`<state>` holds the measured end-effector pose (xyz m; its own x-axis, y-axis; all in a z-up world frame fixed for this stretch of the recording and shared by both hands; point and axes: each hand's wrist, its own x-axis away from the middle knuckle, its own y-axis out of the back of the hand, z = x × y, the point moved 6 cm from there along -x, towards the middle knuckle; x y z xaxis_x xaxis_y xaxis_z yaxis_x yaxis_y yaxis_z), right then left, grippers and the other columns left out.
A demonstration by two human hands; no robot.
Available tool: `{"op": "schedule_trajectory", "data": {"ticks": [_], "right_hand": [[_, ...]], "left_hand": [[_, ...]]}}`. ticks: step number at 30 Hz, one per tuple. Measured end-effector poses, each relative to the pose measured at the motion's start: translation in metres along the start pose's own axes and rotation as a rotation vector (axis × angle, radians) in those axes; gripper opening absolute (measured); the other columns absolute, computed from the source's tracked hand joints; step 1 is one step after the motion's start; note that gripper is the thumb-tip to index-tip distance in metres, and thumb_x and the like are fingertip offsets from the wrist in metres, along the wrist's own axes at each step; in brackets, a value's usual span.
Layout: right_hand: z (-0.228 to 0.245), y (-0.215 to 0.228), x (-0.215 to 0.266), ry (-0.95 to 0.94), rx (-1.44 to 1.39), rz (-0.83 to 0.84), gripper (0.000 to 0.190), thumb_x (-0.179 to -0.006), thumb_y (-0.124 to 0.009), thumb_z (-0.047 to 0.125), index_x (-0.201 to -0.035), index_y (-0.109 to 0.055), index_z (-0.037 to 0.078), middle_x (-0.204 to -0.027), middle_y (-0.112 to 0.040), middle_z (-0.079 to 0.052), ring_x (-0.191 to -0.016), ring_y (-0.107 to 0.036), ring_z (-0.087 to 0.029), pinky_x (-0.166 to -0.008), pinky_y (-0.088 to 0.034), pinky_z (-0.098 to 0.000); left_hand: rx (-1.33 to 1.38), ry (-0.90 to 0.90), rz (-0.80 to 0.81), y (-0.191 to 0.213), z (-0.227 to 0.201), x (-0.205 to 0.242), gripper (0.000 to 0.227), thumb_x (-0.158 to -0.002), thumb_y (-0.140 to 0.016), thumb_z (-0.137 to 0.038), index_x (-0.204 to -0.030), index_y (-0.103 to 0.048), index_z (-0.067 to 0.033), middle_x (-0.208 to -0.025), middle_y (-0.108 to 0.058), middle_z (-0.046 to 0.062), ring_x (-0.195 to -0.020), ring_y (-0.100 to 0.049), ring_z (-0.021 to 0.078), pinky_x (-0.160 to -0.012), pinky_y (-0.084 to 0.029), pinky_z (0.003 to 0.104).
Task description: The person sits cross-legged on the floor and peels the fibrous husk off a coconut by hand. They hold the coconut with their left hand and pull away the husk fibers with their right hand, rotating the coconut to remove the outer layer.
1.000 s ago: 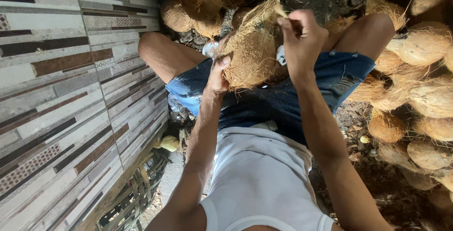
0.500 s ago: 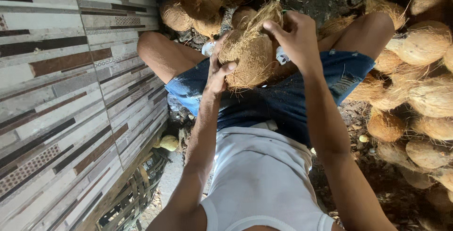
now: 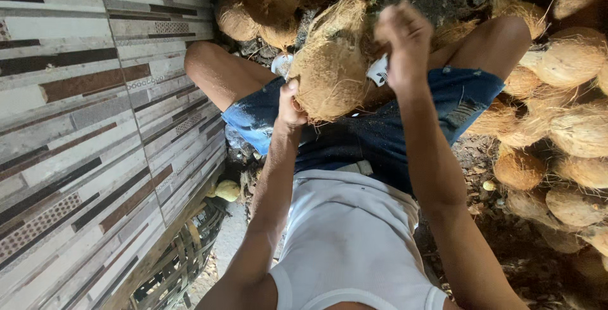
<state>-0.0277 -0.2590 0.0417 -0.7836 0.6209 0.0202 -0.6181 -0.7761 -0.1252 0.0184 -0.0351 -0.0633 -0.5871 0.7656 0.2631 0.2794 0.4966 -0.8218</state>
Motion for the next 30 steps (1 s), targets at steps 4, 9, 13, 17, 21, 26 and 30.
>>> {"op": "schedule_trajectory", "data": {"ticks": [4, 9, 13, 17, 21, 26, 30], "right_hand": [[0.015, 0.021, -0.013, 0.071, -0.064, -0.089, 0.023, -0.102, -0.059, 0.023, -0.081, -0.053, 0.014, -0.073, -0.054, 0.002, -0.061, -0.048, -0.009, -0.104, -0.057, -0.0428], [0.026, 0.005, -0.004, -0.01, 0.483, 0.188, 0.045, -0.11, -0.042, 0.047, -0.086, -0.056, 0.012, -0.076, -0.052, -0.002, -0.065, -0.044, -0.014, -0.061, -0.034, -0.0322], [0.051, -0.021, 0.001, -0.055, 0.373, 0.331, 0.04, -0.108, -0.049, 0.04, -0.08, -0.042, 0.013, -0.07, -0.035, 0.0, -0.059, -0.026, -0.01, -0.06, -0.026, -0.0312], [0.04, -0.011, 0.002, -0.04, 0.504, 0.328, 0.045, -0.111, -0.048, 0.037, -0.075, -0.032, 0.016, -0.063, -0.025, 0.002, -0.054, -0.02, -0.01, -0.053, -0.02, -0.0326], [0.006, -0.001, 0.003, 0.058, 0.561, 0.309, 0.043, -0.114, -0.049, 0.028, -0.076, -0.033, 0.014, -0.066, -0.024, 0.001, -0.059, -0.02, -0.012, -0.057, -0.019, -0.0389], [-0.004, -0.001, 0.006, 0.047, 0.224, 0.046, 0.044, -0.11, -0.046, 0.035, -0.072, -0.033, 0.018, -0.068, -0.027, 0.005, -0.061, -0.023, -0.01, -0.061, -0.02, -0.0309], [-0.009, -0.005, 0.014, -0.044, 0.087, 0.02, 0.039, -0.109, -0.045, 0.037, -0.076, -0.032, 0.023, -0.068, -0.022, 0.005, -0.06, -0.018, -0.012, -0.064, -0.025, -0.0402]], "left_hand": [[0.113, 0.088, -0.044, 0.021, 0.011, 0.005, 0.074, -0.078, -0.072, -0.051, -0.136, -0.052, -0.0097, -0.128, -0.06, 0.014, -0.117, -0.055, 0.0342, -0.099, -0.044, 0.05], [0.292, 0.091, -0.154, 0.039, 0.023, 0.004, 0.067, -0.077, -0.071, -0.048, -0.127, -0.061, -0.0049, -0.115, -0.068, 0.017, -0.107, -0.064, 0.036, -0.092, -0.05, 0.049], [0.148, 0.089, -0.002, 0.034, 0.017, 0.004, 0.063, -0.083, -0.069, -0.044, -0.131, -0.058, -0.0051, -0.126, -0.064, 0.015, -0.118, -0.057, 0.0333, -0.1, -0.045, 0.049], [-0.11, 0.029, 0.071, 0.011, -0.001, 0.003, 0.083, -0.089, -0.071, -0.055, -0.148, -0.041, -0.0035, -0.144, -0.052, 0.019, -0.133, -0.05, 0.0368, -0.111, -0.042, 0.056], [-0.017, 0.25, -0.078, 0.036, 0.021, 0.009, 0.104, -0.068, -0.086, -0.065, -0.141, -0.046, -0.0019, -0.139, -0.053, 0.023, -0.128, -0.052, 0.0418, -0.106, -0.044, 0.064], [0.084, 0.077, -0.01, 0.021, 0.019, -0.001, 0.076, -0.083, -0.078, -0.048, -0.139, -0.049, -0.0066, -0.131, -0.058, 0.015, -0.121, -0.055, 0.0368, -0.101, -0.046, 0.056], [0.059, 0.069, 0.01, 0.017, 0.017, -0.004, 0.078, -0.083, -0.076, -0.047, -0.142, -0.047, -0.0059, -0.131, -0.059, 0.015, -0.12, -0.056, 0.035, -0.099, -0.047, 0.054]]}}
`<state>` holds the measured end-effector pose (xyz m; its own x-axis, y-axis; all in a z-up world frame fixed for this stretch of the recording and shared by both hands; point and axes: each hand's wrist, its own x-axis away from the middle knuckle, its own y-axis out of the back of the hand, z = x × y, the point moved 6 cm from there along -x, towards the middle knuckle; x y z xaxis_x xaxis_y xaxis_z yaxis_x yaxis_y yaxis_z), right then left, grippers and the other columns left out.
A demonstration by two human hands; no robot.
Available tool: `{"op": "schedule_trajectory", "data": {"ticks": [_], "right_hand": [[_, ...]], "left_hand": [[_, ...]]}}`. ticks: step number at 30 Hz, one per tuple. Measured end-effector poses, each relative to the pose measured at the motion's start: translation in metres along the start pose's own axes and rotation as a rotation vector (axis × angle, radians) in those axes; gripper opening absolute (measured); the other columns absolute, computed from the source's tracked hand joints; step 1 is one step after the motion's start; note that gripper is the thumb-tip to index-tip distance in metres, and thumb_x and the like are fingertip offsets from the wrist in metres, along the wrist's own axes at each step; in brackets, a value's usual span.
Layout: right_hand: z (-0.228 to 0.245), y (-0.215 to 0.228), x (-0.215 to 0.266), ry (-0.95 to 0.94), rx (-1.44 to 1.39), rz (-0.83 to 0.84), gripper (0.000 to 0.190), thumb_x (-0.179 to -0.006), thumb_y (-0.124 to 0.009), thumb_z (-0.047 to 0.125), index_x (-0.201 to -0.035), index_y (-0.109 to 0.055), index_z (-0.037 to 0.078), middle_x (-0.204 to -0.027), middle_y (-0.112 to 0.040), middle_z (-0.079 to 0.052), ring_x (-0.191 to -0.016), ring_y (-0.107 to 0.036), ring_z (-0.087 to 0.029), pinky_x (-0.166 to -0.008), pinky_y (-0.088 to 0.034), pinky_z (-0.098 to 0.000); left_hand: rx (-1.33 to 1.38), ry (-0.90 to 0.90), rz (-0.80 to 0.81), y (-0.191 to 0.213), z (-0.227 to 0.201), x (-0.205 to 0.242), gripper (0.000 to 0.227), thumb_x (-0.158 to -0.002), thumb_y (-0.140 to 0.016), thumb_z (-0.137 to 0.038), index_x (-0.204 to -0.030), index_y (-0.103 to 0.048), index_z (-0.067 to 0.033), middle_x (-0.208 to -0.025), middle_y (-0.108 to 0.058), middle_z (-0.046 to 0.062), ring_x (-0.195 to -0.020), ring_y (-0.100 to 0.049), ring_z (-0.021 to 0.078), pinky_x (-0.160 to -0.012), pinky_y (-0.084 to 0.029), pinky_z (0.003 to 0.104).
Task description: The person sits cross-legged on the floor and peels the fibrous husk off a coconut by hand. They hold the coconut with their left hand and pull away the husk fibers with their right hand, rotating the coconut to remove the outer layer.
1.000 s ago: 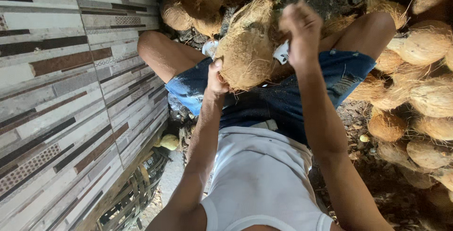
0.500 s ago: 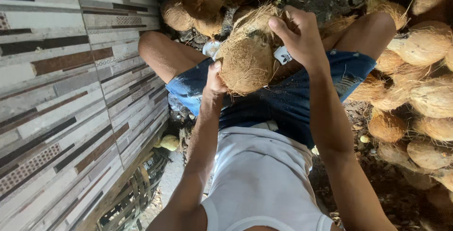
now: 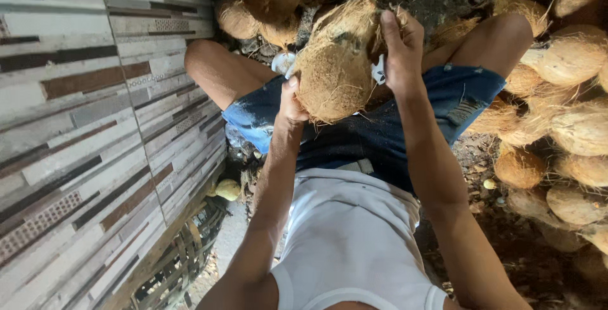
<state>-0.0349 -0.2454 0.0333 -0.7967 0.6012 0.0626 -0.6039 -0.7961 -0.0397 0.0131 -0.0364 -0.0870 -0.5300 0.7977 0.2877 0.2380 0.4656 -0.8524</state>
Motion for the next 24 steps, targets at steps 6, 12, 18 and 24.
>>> {"op": "schedule_trajectory", "data": {"ticks": [6, 12, 18, 24], "right_hand": [[-0.017, 0.006, -0.001, -0.081, -0.454, -0.12, 0.036, -0.101, -0.061, 0.027, -0.074, -0.039, 0.023, -0.069, -0.029, 0.009, -0.064, -0.024, -0.009, -0.065, -0.022, -0.0318], [-0.01, 0.02, -0.005, -0.1, 0.026, 0.048, 0.052, -0.102, -0.037, 0.064, -0.073, -0.039, 0.021, -0.07, -0.037, 0.007, -0.062, -0.03, -0.01, -0.062, -0.027, -0.0283], [0.021, 0.007, -0.002, -0.075, 0.343, 0.232, 0.035, -0.112, -0.053, 0.026, -0.08, -0.053, 0.012, -0.068, -0.042, 0.002, -0.058, -0.035, -0.01, -0.057, -0.029, -0.0279], [-0.008, 0.0, 0.004, 0.021, -0.127, 0.02, 0.035, -0.109, -0.052, 0.015, -0.073, -0.048, 0.015, -0.066, -0.04, 0.004, -0.055, -0.035, -0.009, -0.054, -0.033, -0.0267]], "left_hand": [[0.074, -0.083, 0.019, -0.008, 0.0, -0.002, 0.068, -0.087, -0.068, -0.047, -0.141, -0.051, -0.0079, -0.13, -0.061, 0.014, -0.119, -0.057, 0.0339, -0.1, -0.045, 0.052], [0.074, -0.002, -0.07, 0.003, 0.006, -0.001, 0.073, -0.082, -0.073, -0.047, -0.138, -0.053, -0.0049, -0.127, -0.063, 0.017, -0.117, -0.06, 0.0353, -0.098, -0.047, 0.053], [0.064, 0.007, -0.109, 0.006, 0.009, 0.002, 0.074, -0.08, -0.074, -0.048, -0.136, -0.054, -0.005, -0.126, -0.063, 0.017, -0.115, -0.059, 0.0366, -0.098, -0.047, 0.053], [0.148, -0.058, -0.18, 0.001, 0.008, -0.002, 0.064, -0.082, -0.074, -0.044, -0.132, -0.057, -0.0074, -0.12, -0.067, 0.014, -0.111, -0.062, 0.032, -0.099, -0.048, 0.049]]}}
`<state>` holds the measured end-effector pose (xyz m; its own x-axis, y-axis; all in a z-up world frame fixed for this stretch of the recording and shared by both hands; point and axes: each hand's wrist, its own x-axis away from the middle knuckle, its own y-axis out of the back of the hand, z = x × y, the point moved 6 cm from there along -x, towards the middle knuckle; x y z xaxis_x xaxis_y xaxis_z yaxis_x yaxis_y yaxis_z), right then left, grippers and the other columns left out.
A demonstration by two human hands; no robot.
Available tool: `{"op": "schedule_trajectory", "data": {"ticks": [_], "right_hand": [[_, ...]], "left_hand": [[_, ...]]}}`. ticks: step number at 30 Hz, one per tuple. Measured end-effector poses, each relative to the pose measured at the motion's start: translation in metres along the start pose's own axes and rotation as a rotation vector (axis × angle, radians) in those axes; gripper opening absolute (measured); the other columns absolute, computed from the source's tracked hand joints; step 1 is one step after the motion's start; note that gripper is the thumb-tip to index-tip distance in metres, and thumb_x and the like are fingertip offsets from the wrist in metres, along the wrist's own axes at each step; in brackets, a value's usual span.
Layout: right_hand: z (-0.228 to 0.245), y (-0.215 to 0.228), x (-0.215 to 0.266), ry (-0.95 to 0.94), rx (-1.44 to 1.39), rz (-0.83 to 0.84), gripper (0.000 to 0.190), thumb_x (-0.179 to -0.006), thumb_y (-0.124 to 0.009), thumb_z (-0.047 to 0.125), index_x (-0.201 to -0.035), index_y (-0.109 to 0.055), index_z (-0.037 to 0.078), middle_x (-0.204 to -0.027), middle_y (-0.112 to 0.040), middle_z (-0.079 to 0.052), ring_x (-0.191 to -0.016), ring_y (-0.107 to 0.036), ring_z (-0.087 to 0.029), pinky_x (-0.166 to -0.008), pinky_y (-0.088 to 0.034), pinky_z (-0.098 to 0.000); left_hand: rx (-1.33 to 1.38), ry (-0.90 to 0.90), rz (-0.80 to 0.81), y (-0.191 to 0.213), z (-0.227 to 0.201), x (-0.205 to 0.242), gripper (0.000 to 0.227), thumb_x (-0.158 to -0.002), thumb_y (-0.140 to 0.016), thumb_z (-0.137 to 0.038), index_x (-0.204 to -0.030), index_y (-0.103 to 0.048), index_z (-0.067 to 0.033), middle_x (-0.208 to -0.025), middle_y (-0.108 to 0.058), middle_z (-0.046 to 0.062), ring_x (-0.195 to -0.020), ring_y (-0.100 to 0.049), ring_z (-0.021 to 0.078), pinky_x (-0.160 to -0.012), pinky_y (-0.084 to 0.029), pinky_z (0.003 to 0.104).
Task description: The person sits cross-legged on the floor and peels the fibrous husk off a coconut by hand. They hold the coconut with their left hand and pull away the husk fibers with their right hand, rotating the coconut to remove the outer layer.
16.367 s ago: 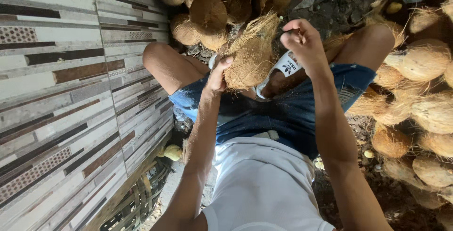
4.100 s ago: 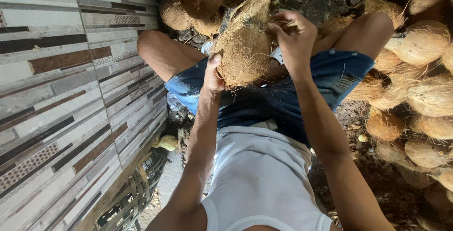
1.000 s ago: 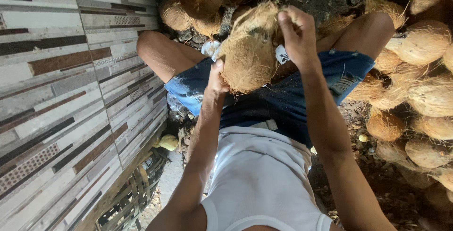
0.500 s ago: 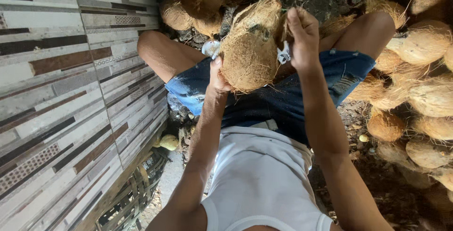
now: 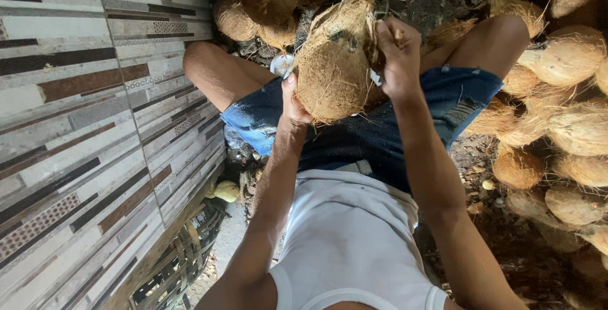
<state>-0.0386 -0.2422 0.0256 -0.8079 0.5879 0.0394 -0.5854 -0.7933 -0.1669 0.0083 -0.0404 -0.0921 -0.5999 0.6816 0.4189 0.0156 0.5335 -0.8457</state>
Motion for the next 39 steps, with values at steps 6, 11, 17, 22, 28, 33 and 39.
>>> {"op": "schedule_trajectory", "data": {"ticks": [6, 11, 17, 22, 28, 33, 39], "right_hand": [[0.001, -0.002, 0.004, -0.144, -0.36, -0.134, 0.037, -0.102, -0.058, 0.028, -0.069, -0.041, 0.02, -0.065, -0.036, 0.007, -0.059, -0.031, -0.008, -0.058, -0.029, -0.0296], [0.006, 0.007, 0.001, -0.134, 0.209, 0.014, 0.046, -0.103, -0.029, 0.06, -0.074, -0.022, 0.025, -0.07, -0.019, 0.006, -0.063, -0.014, -0.01, -0.062, -0.019, -0.0374], [0.02, 0.001, -0.008, -0.055, 0.328, 0.219, 0.017, -0.109, -0.055, 0.014, -0.095, -0.058, 0.005, -0.078, -0.055, -0.004, -0.058, -0.047, -0.01, -0.047, -0.038, -0.0224], [-0.007, -0.002, 0.0, -0.222, -0.328, 0.131, 0.01, -0.103, -0.06, 0.014, -0.094, -0.061, 0.009, -0.085, -0.06, 0.0, -0.07, -0.058, -0.008, -0.063, -0.054, -0.0201], [-0.05, 0.014, -0.001, -0.311, -0.878, -0.221, 0.017, -0.096, -0.065, 0.024, -0.083, -0.063, 0.013, -0.076, -0.068, 0.0, -0.061, -0.063, -0.011, -0.054, -0.05, -0.0235], [-0.062, 0.037, -0.016, -0.304, -0.637, -0.049, 0.021, -0.104, -0.052, 0.035, -0.092, -0.054, 0.018, -0.093, -0.065, -0.001, -0.074, -0.06, -0.009, -0.066, -0.052, -0.0214], [-0.102, 0.041, -0.033, -0.534, 0.103, -0.032, 0.021, -0.109, -0.046, 0.013, -0.111, -0.066, 0.007, -0.083, -0.064, -0.001, -0.061, -0.058, -0.006, -0.048, -0.045, -0.0184]], "left_hand": [[0.003, 0.023, 0.126, -0.011, -0.004, -0.001, 0.068, -0.085, -0.072, -0.045, -0.138, -0.053, -0.0079, -0.129, -0.062, 0.014, -0.118, -0.058, 0.0329, -0.104, -0.045, 0.051], [-0.119, 0.058, 0.072, -0.016, -0.013, 0.0, 0.069, -0.08, -0.074, -0.046, -0.134, -0.057, -0.0053, -0.123, -0.065, 0.015, -0.114, -0.06, 0.0331, -0.098, -0.047, 0.05], [-0.118, 0.039, 0.131, -0.025, -0.016, 0.0, 0.072, -0.083, -0.074, -0.046, -0.139, -0.051, -0.0057, -0.129, -0.061, 0.016, -0.119, -0.057, 0.0358, -0.101, -0.046, 0.053], [-0.16, -0.045, 0.127, -0.023, -0.019, -0.002, 0.059, -0.089, -0.067, -0.045, -0.132, -0.058, -0.0051, -0.124, -0.063, 0.014, -0.113, -0.059, 0.0315, -0.095, -0.048, 0.048], [-0.078, 0.069, 0.088, -0.012, -0.016, 0.001, 0.07, -0.082, -0.073, -0.047, -0.136, -0.052, -0.0075, -0.124, -0.062, 0.015, -0.114, -0.059, 0.035, -0.095, -0.048, 0.052], [-0.179, 0.027, 0.125, -0.005, -0.027, 0.005, 0.071, -0.084, -0.07, -0.05, -0.138, -0.052, -0.0077, -0.13, -0.058, 0.013, -0.12, -0.054, 0.0333, -0.101, -0.044, 0.05], [-0.133, 0.159, -0.009, 0.023, -0.017, 0.003, 0.079, -0.079, -0.076, -0.047, -0.141, -0.05, -0.0057, -0.134, -0.06, 0.017, -0.124, -0.055, 0.0366, -0.103, -0.045, 0.054]]}}
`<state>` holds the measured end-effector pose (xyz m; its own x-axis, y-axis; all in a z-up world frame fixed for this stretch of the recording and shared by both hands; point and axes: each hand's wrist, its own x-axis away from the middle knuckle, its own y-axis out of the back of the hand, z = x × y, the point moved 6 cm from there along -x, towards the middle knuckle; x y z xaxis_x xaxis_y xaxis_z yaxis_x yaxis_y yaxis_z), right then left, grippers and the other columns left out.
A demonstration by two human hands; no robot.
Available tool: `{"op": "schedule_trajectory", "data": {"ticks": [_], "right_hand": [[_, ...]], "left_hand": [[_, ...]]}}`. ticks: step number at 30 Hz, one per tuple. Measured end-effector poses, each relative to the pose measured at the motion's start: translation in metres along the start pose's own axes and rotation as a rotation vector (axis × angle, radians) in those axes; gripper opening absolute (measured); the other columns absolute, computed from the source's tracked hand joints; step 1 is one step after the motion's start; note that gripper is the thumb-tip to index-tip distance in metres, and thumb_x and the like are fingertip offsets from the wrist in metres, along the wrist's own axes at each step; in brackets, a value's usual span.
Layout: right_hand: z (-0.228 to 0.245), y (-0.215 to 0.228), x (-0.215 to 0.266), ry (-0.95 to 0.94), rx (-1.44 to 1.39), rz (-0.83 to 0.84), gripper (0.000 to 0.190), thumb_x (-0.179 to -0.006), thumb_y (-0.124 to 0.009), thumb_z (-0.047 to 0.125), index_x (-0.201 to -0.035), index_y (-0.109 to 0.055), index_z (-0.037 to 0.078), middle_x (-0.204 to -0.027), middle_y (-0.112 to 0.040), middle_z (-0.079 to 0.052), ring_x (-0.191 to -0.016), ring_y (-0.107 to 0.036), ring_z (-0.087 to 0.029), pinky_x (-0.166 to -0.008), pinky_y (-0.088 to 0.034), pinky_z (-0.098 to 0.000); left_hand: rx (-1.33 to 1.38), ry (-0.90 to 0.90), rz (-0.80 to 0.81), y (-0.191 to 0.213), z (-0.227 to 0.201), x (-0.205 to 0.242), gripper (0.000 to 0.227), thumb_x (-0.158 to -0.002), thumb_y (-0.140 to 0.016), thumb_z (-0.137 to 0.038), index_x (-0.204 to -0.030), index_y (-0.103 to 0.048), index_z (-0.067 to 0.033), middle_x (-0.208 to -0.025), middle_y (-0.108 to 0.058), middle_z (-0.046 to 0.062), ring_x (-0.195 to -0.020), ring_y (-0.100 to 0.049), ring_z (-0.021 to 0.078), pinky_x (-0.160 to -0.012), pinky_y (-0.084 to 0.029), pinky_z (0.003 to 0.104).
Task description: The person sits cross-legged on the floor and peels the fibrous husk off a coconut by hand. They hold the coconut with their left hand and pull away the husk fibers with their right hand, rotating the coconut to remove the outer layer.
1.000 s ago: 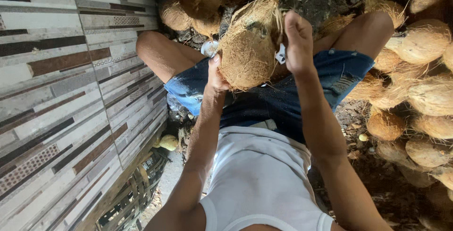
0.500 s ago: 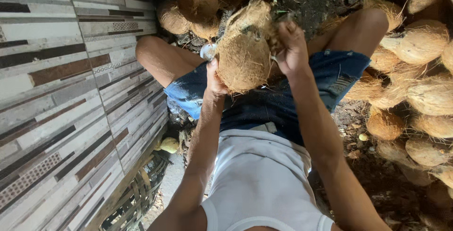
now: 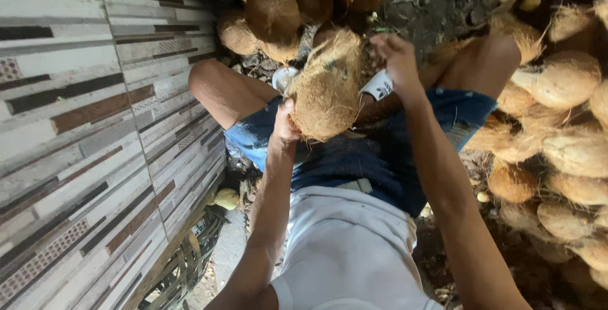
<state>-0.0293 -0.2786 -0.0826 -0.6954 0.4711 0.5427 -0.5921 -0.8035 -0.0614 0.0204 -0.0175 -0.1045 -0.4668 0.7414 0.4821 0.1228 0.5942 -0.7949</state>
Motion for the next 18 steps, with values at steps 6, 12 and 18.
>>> {"op": "schedule_trajectory", "data": {"ticks": [6, 12, 18], "right_hand": [[-0.02, -0.018, -0.027, -0.192, -0.687, -0.162, 0.02, -0.099, -0.059, 0.004, -0.084, -0.05, -0.005, -0.068, -0.049, -0.01, -0.051, -0.043, -0.015, -0.052, -0.038, -0.025], [-0.004, -0.029, -0.101, -0.243, 0.031, -0.023, 0.024, -0.092, -0.064, 0.008, -0.115, -0.06, 0.005, -0.077, -0.059, -0.004, -0.064, -0.055, -0.013, -0.055, -0.05, -0.0326], [0.073, -0.057, -0.131, -0.166, -0.172, 0.091, 0.024, -0.106, -0.046, 0.02, -0.107, -0.063, 0.003, -0.061, -0.045, 0.005, -0.045, -0.035, -0.005, -0.041, -0.031, -0.0181]], "left_hand": [[0.033, 0.055, -0.442, 0.041, 0.012, 0.011, 0.081, -0.077, -0.076, -0.057, -0.134, -0.058, -0.0015, -0.132, -0.058, 0.029, -0.121, -0.058, 0.0437, -0.101, -0.042, 0.064], [0.028, 0.005, -0.445, 0.038, 0.009, 0.021, 0.074, -0.078, -0.069, -0.055, -0.129, -0.061, -0.003, -0.126, -0.063, 0.026, -0.112, -0.064, 0.0389, -0.096, -0.05, 0.06], [0.026, -0.06, -0.107, 0.011, -0.015, 0.021, 0.083, -0.075, -0.078, -0.048, -0.138, -0.05, -0.0017, -0.125, -0.063, 0.017, -0.114, -0.06, 0.0367, -0.094, -0.05, 0.052]]}}
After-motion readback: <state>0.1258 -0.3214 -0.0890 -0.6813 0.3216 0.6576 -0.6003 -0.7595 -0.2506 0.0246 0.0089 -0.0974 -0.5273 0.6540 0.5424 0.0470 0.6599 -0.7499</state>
